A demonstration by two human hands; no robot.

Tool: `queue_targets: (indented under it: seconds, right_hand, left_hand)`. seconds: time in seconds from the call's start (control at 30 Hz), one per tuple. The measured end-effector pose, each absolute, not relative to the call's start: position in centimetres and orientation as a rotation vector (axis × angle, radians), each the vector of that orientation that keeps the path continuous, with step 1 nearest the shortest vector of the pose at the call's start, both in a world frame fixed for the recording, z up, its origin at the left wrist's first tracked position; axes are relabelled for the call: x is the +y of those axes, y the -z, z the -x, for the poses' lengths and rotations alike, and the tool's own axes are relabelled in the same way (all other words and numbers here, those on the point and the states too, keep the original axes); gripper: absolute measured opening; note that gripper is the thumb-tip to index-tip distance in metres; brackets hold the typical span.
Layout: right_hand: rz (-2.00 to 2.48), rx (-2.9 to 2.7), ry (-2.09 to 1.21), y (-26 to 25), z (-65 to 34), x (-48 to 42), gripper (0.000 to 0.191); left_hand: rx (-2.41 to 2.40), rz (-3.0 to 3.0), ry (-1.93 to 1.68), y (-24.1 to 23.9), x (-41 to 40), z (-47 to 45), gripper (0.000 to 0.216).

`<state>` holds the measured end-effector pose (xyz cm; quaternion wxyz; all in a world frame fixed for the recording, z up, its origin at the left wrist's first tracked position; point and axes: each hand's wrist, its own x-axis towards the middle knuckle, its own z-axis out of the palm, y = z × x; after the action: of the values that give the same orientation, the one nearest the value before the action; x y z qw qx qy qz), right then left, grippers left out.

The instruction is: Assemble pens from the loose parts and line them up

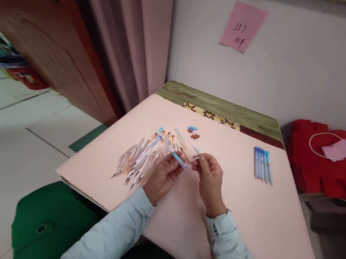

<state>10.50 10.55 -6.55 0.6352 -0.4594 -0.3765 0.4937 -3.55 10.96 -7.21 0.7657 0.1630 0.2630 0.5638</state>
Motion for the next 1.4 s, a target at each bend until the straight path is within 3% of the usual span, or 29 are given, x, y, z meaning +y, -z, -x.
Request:
queue_targets:
  seconds: [0.6, 1.17, 1.4]
  right_hand:
    - [1.03, -1.398, -0.527, 5.4, -9.5, 8.8, 0.006]
    - [1.018, -1.47, -0.493, 4.6, -9.9, 8.4, 0.016]
    - [1.072, -1.569, -0.377, 5.1, -9.8, 8.5, 0.012]
  left_hand:
    - [0.562, -0.274, -1.189, 7.7, 10.9, 3.8, 0.017]
    - [0.463, -0.212, -1.043, 8.6, 10.2, 3.8, 0.015]
    - [0.498, -0.318, -1.114, 8.5, 10.0, 3.6, 0.024]
